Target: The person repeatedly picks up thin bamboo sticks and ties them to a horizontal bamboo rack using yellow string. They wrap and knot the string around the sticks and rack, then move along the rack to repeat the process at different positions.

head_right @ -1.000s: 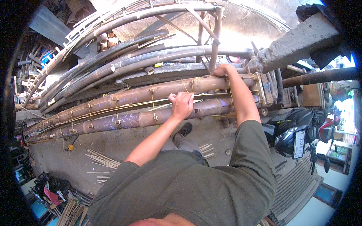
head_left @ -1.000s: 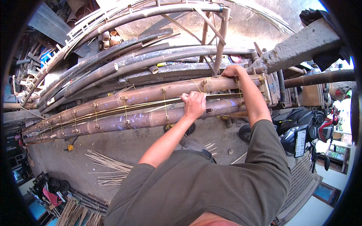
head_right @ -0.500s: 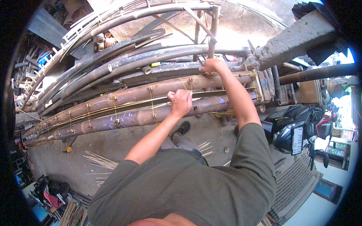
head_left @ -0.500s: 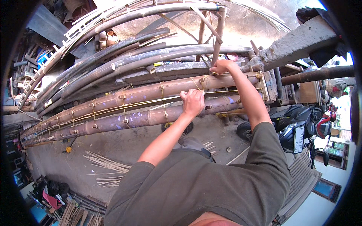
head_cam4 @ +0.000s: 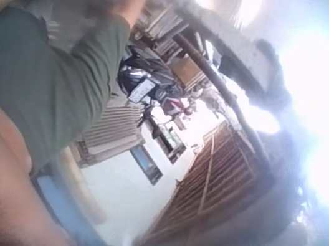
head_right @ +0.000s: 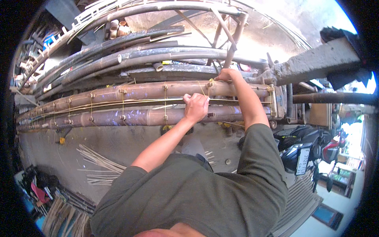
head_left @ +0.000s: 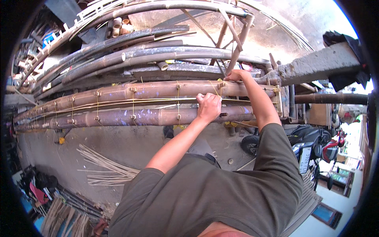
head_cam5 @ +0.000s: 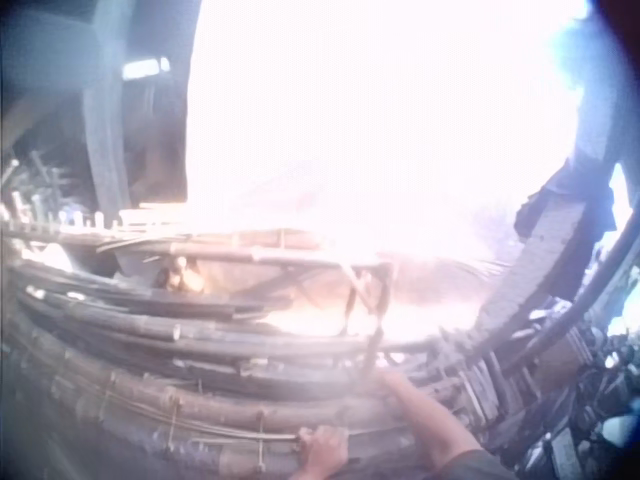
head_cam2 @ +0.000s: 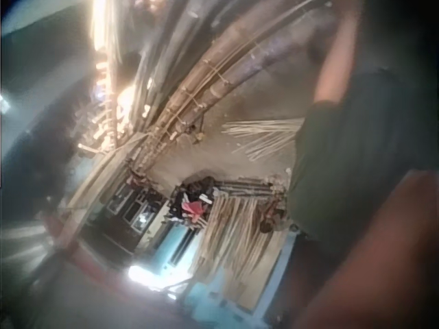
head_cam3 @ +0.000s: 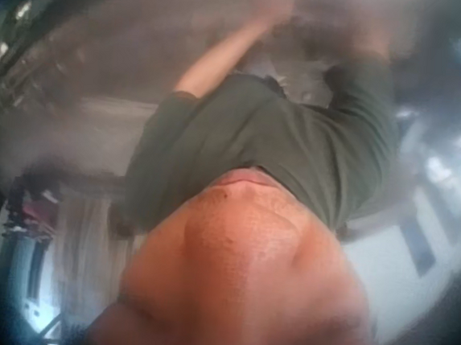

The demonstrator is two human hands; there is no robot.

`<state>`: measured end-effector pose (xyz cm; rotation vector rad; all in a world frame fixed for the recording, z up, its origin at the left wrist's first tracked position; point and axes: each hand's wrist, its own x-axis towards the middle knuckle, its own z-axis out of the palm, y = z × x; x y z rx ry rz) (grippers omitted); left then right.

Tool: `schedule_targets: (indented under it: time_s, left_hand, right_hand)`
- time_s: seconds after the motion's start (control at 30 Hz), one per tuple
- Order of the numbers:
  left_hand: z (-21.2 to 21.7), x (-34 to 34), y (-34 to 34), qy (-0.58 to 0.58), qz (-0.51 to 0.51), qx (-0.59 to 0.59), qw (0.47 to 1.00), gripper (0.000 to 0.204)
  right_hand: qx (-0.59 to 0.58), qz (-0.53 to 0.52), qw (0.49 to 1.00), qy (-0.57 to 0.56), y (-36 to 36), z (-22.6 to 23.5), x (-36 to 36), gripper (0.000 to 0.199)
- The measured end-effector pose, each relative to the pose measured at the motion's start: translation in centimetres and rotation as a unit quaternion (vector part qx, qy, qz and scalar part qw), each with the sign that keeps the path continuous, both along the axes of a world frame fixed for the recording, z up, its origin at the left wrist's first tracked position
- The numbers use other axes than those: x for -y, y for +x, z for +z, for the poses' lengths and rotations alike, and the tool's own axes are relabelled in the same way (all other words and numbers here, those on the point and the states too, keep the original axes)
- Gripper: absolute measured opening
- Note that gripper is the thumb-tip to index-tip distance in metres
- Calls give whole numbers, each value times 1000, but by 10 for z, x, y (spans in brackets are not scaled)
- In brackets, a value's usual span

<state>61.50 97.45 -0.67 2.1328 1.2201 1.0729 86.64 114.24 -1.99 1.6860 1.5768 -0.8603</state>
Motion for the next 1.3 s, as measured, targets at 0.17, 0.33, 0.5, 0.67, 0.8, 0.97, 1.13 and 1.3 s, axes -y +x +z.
schedule_targets:
  time_s: [0.17,0.33,0.5,0.67,0.8,0.97,1.13,1.3]
  left_hand:
    - [1,2,1,-9,-3,-13,1000,8]
    - [1,5,-2,-4,18,-17,1000,6]
    - [11,-1,1,-2,28,-41,999,4]
    - [15,-1,5,-7,0,-48,999,11]
    - [14,-1,3,-13,-8,-60,998,10]
    - [7,-2,4,-11,-13,-52,999,5]
    - [5,-1,2,-32,-45,-55,997,15]
    - [-1,-1,6,8,-22,-105,994,20]
  right_hand:
    - [49,60,992,-101,6,-55,-26,40]
    - [-93,260,938,-211,6,-82,-41,26]
    - [-281,-88,955,-20,-38,-87,-54,23]
    - [-499,-327,790,142,-67,-46,-94,10]
    - [-631,-381,662,134,-100,71,-80,1]
    - [-772,-327,514,179,-91,228,40,9]
    - [-715,-339,606,87,-107,279,219,6]
    - [-525,-133,829,139,-155,104,372,4]
